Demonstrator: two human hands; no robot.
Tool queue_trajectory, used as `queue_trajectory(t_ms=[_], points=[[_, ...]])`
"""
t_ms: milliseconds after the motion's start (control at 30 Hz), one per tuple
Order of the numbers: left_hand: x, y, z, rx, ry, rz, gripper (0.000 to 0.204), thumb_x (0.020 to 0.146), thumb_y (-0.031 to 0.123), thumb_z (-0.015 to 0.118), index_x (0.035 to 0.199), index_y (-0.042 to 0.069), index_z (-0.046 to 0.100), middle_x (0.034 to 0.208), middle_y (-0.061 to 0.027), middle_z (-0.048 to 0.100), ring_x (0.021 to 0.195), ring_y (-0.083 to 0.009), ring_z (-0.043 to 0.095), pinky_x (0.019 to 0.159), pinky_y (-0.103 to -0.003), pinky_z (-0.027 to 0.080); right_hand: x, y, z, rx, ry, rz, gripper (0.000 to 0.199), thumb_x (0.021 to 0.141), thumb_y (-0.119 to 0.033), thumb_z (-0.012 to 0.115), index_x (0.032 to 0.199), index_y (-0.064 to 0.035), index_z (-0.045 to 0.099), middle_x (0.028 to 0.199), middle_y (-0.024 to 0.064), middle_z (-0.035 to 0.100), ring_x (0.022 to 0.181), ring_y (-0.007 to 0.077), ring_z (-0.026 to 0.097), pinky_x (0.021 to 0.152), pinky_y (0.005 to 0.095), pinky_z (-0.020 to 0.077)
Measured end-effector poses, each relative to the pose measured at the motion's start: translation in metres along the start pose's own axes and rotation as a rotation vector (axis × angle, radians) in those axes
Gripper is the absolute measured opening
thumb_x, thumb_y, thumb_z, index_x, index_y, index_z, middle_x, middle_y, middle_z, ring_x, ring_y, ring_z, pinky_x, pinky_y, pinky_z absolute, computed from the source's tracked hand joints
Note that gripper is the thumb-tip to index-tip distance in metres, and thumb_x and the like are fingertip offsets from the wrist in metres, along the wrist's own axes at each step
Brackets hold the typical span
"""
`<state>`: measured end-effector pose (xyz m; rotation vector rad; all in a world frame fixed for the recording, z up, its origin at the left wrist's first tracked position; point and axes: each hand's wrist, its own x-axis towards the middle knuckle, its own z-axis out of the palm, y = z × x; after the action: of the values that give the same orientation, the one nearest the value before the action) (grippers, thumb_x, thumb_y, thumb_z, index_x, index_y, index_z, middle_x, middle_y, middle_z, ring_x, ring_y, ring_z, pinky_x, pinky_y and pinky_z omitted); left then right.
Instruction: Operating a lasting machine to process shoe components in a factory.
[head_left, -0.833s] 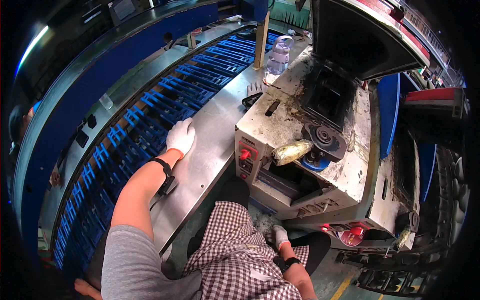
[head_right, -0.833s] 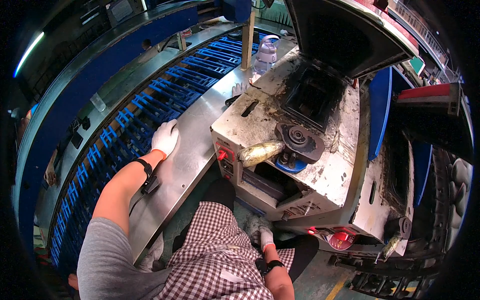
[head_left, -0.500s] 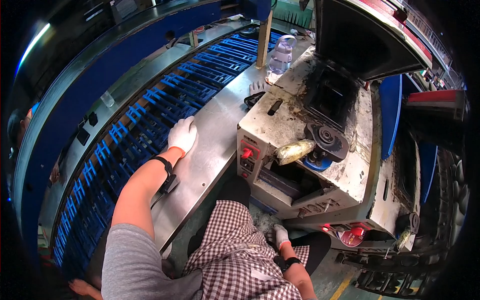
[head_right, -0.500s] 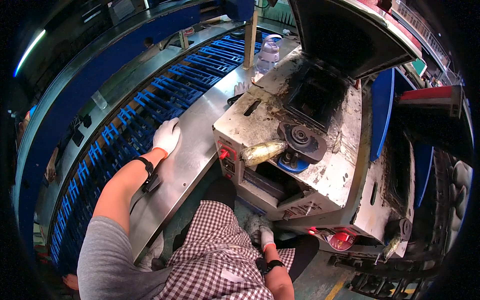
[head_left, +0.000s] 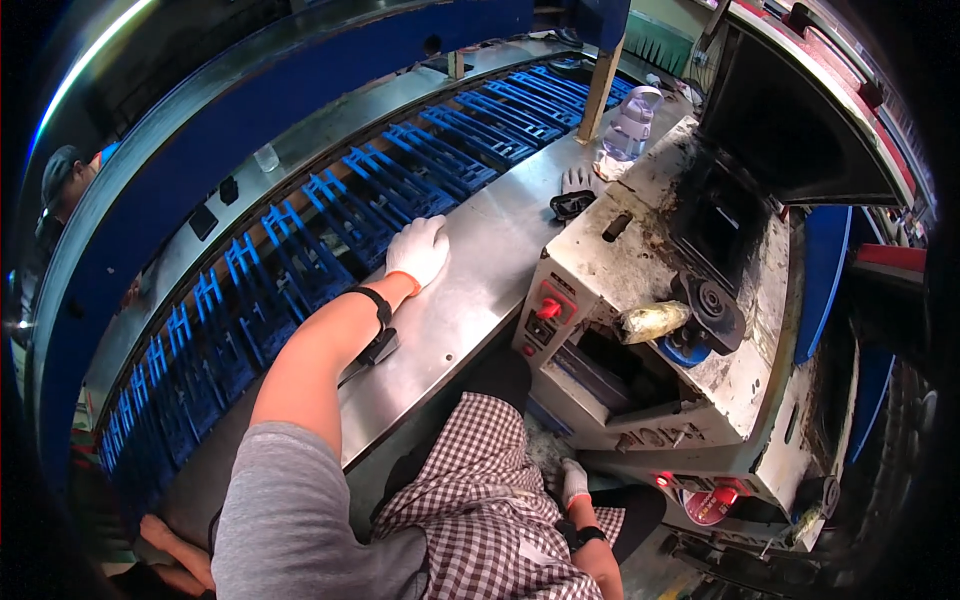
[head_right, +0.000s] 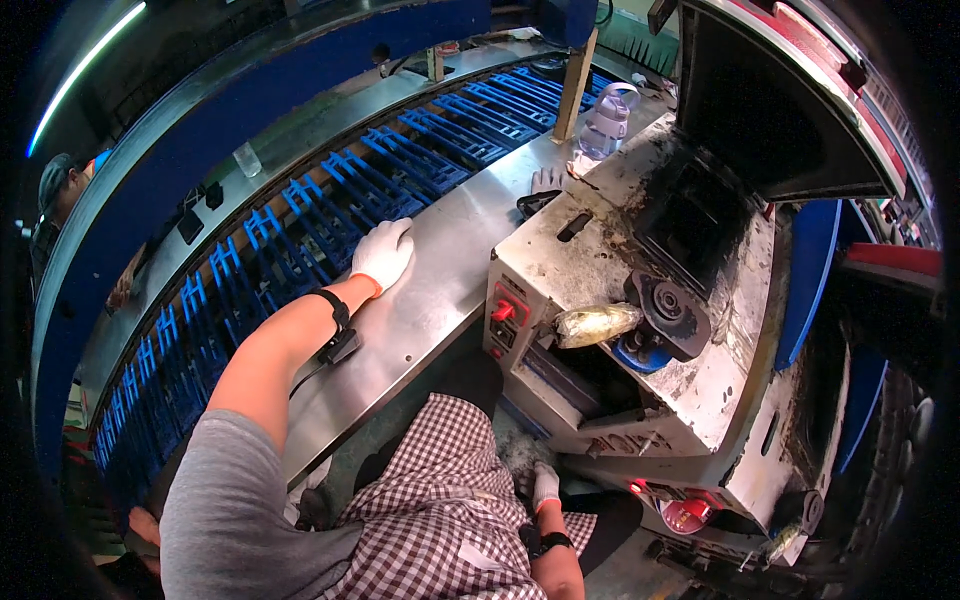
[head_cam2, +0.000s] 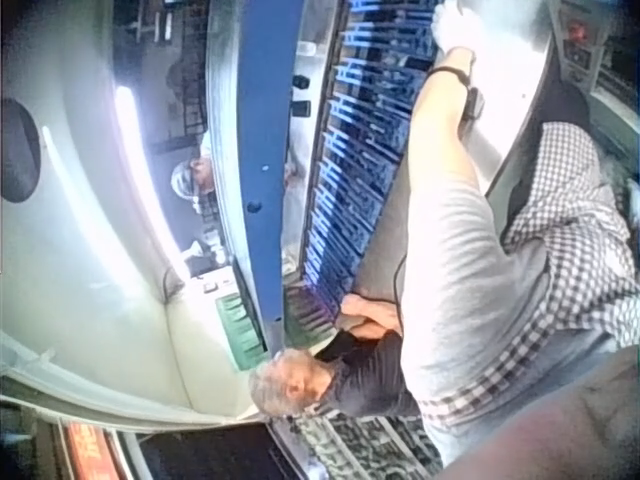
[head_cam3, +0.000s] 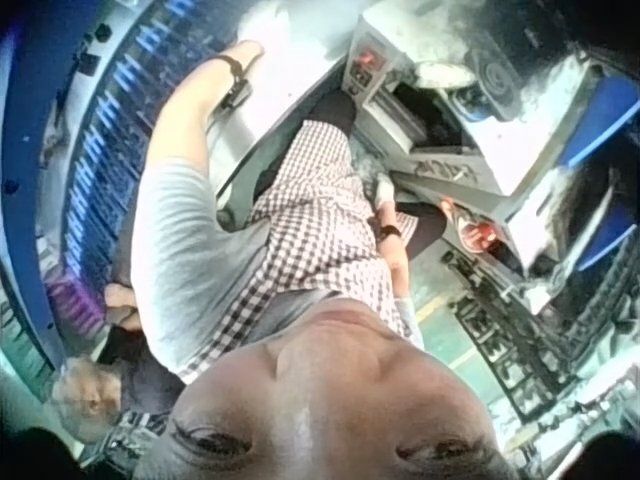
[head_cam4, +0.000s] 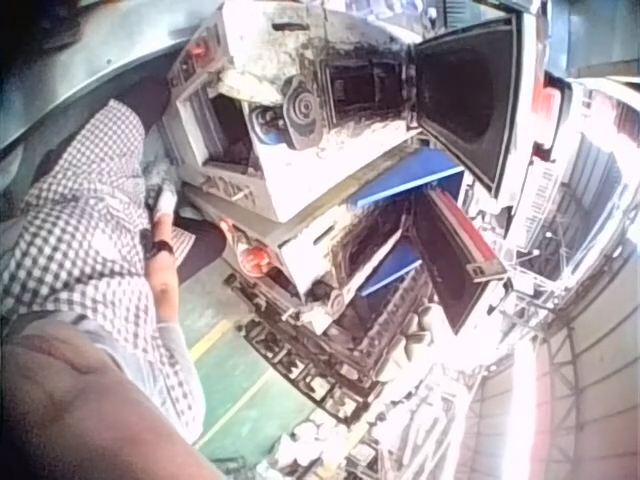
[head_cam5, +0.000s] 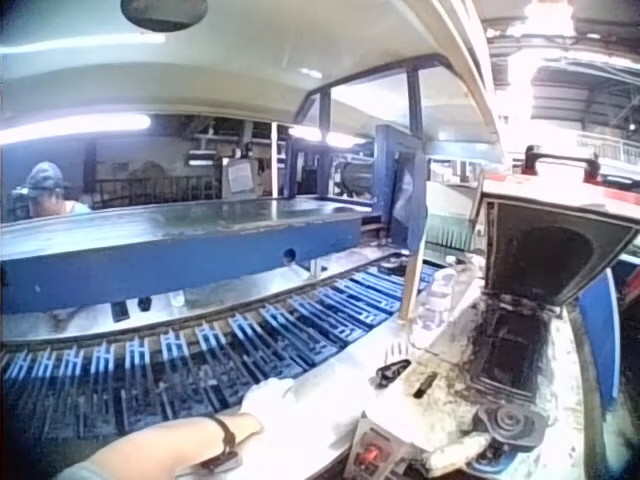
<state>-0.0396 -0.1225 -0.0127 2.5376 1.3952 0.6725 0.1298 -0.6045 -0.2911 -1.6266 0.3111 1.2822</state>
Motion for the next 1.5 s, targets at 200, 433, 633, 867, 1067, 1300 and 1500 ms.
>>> queue_trajectory(t_ms=[200,433,633,867,1067,1300,1500], points=[[0.001,0.003,-0.002,-0.021,0.009,0.004,0.034,0.091,0.028,0.046,0.117,0.012,0.061,0.111,-0.019,0.063,0.103,-0.039,0.059,0.09,-0.048,0.047,-0.001,0.001,0.0,0.054,-0.021,-0.002,0.025,0.094,-0.026,0.053,0.116,-0.0157,0.057,0.1,0.0083,0.061,0.073,0.0272,0.063,0.064,0.0435,0.0525],[0.0,0.008,0.0,-0.006,0.025,0.04,0.034,0.091,0.027,0.046,0.116,0.011,0.061,0.108,-0.0194,0.064,0.102,-0.0383,0.06,0.088,-0.048,0.048,0.008,0.009,-0.003,0.144,-0.027,-0.023,0.026,0.094,-0.024,0.052,0.118,-0.0147,0.053,0.096,0.0103,0.062,0.073,0.0287,0.062,0.063,0.0431,0.0524],[-0.001,0.017,0.0,0.006,-0.023,0.026,0.035,0.092,0.027,0.047,0.121,0.011,0.059,0.112,-0.0187,0.062,0.107,-0.0382,0.057,0.092,-0.046,0.046,0.004,0.002,-0.005,0.124,-0.04,0.016,0.021,0.094,-0.025,0.053,0.111,-0.0134,0.056,0.084,0.0091,0.064,0.064,0.0237,0.061,0.056,0.0368,0.0503],[0.0,0.013,0.005,0.067,0.005,0.038,0.037,0.092,0.027,0.045,0.122,0.011,0.059,0.114,-0.018,0.062,0.107,-0.0373,0.058,0.093,-0.046,0.046,0.006,-0.004,0.003,0.142,-0.023,-0.005,0.023,0.094,-0.026,0.053,0.112,-0.013,0.06,0.08,0.0056,0.063,0.062,0.0201,0.059,0.052,0.0344,0.0478],[0.0,0.016,0.007,0.088,0.001,0.029,0.04,0.092,0.027,0.044,0.125,0.011,0.058,0.117,-0.019,0.062,0.11,-0.0373,0.057,0.095,-0.046,0.045,0.012,-0.008,0.008,0.208,-0.074,-0.024,0.02,0.094,-0.024,0.054,0.111,-0.0132,0.058,0.077,0.0041,0.062,0.059,0.0171,0.058,0.049,0.0314,0.0464],[0.001,0.018,0.008,0.083,-0.011,0.021,0.04,0.092,0.025,0.045,0.126,0.009,0.057,0.118,-0.0198,0.061,0.111,-0.0371,0.056,0.097,-0.044,0.044,0.016,-0.009,0.009,0.183,-0.059,-0.022,0.021,0.095,-0.027,0.057,0.11,-0.0138,0.059,0.082,0.005,0.066,0.061,0.0184,0.061,0.051,0.0327,0.0485],[0.002,0.011,0.014,0.091,0.003,0.047,0.039,0.092,0.025,0.045,0.127,0.011,0.057,0.117,-0.0186,0.062,0.109,-0.0367,0.057,0.095,-0.045,0.045,0.019,-0.012,0.011,0.207,-0.083,-0.013,0.022,0.096,-0.024,0.054,0.114,-0.0126,0.057,0.083,0.0055,0.065,0.063,0.0185,0.061,0.052,0.0324,0.0497]])
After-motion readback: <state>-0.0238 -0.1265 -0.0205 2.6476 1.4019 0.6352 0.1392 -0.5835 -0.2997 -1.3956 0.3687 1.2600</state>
